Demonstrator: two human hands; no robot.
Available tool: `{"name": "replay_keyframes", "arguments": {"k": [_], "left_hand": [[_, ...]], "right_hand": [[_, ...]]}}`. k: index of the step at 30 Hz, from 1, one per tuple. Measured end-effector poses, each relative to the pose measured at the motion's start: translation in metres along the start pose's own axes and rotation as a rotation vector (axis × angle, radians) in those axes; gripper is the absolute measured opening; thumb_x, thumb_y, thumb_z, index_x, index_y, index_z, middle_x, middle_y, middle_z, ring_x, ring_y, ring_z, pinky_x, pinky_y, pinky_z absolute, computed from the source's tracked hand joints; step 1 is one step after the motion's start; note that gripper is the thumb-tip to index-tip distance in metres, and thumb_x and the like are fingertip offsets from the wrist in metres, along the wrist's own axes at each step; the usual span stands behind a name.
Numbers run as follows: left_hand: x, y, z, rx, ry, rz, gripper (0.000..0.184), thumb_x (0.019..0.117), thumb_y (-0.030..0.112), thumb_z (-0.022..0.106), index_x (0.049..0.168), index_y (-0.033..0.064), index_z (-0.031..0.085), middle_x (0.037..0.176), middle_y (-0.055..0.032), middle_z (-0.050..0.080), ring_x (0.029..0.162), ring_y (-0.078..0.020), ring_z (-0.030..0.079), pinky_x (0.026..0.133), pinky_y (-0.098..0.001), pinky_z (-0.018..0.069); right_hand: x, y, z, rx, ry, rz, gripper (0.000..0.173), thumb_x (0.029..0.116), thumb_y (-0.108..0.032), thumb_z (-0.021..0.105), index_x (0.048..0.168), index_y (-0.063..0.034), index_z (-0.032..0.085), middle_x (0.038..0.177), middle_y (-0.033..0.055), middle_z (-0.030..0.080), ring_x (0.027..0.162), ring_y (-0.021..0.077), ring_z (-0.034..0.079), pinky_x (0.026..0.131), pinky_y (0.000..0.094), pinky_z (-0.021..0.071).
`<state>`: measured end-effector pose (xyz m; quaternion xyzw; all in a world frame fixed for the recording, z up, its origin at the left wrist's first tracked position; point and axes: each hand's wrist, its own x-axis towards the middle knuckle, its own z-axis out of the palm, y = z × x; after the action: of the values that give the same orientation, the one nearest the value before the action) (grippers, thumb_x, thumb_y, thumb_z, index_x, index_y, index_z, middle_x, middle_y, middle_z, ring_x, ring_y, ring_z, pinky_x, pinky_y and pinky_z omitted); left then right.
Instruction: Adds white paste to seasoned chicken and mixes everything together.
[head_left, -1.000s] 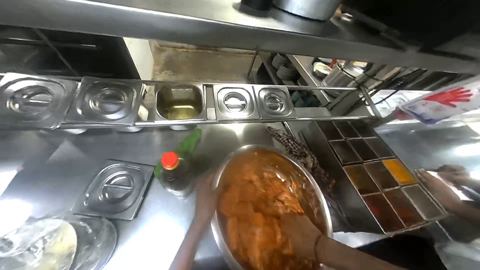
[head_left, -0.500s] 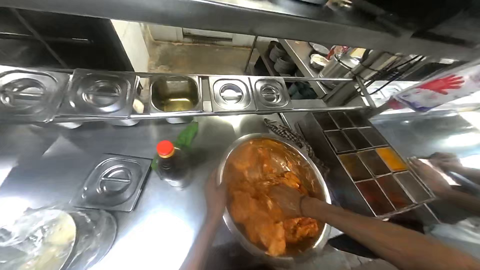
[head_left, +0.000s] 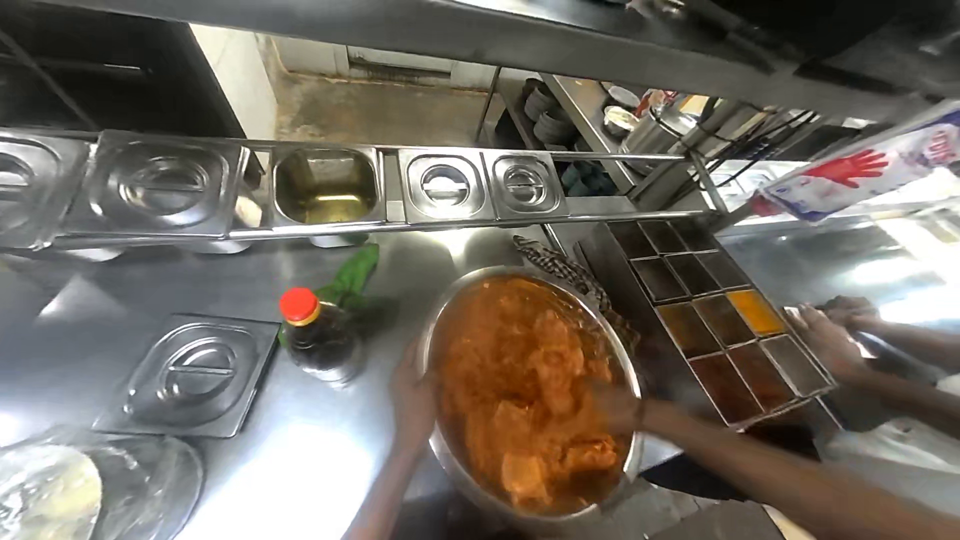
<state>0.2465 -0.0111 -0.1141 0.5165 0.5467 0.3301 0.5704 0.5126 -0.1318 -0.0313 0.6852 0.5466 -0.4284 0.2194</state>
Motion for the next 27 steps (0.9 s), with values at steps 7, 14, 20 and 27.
{"name": "replay_keyframes", "arguments": {"k": [7, 14, 20, 27], "left_hand": [[0.010, 0.005, -0.002, 0.066, 0.021, -0.003, 0.052, 0.0874, -0.001, 0.062, 0.139, 0.0005, 0.059, 0.125, -0.0163, 0.069, 0.115, -0.0220, 0.067, 0.099, -0.0426, 0.0547], [0.020, 0.005, -0.013, 0.070, 0.007, -0.015, 0.052, 0.0875, -0.005, 0.065, 0.139, 0.0034, 0.060, 0.129, -0.0154, 0.067, 0.116, -0.0227, 0.066, 0.098, -0.0437, 0.0551], [0.022, 0.000, -0.014, 0.038, -0.018, 0.001, 0.050, 0.0886, -0.003, 0.065, 0.138, 0.0031, 0.061, 0.126, -0.0143, 0.069, 0.113, -0.0211, 0.068, 0.097, -0.0427, 0.0553], [0.025, 0.001, -0.014, 0.054, -0.048, 0.005, 0.045, 0.0923, 0.003, 0.064, 0.137, 0.0074, 0.063, 0.123, -0.0094, 0.071, 0.112, -0.0168, 0.068, 0.098, -0.0407, 0.0557]], "right_hand": [[0.075, -0.113, -0.001, -0.124, -0.074, 0.003, 0.037, 0.0989, -0.014, 0.063, 0.125, 0.0121, 0.062, 0.137, 0.0356, 0.056, 0.127, 0.0536, 0.053, 0.101, 0.0710, 0.0425], [0.037, -0.071, 0.007, -0.160, 0.028, -0.266, 0.058, 0.0956, -0.041, 0.070, 0.129, 0.0061, 0.062, 0.130, 0.0311, 0.062, 0.126, 0.0494, 0.056, 0.107, 0.0669, 0.0404], [-0.026, -0.030, -0.037, 0.053, 0.211, -0.059, 0.054, 0.1002, -0.029, 0.064, 0.138, 0.0087, 0.056, 0.142, 0.0306, 0.055, 0.139, 0.0435, 0.047, 0.120, 0.0554, 0.0303], [0.066, -0.009, -0.083, 0.004, 0.156, 0.011, 0.036, 0.1027, -0.016, 0.061, 0.127, 0.0099, 0.063, 0.130, 0.0320, 0.062, 0.125, 0.0466, 0.057, 0.109, 0.0603, 0.0413]]}}
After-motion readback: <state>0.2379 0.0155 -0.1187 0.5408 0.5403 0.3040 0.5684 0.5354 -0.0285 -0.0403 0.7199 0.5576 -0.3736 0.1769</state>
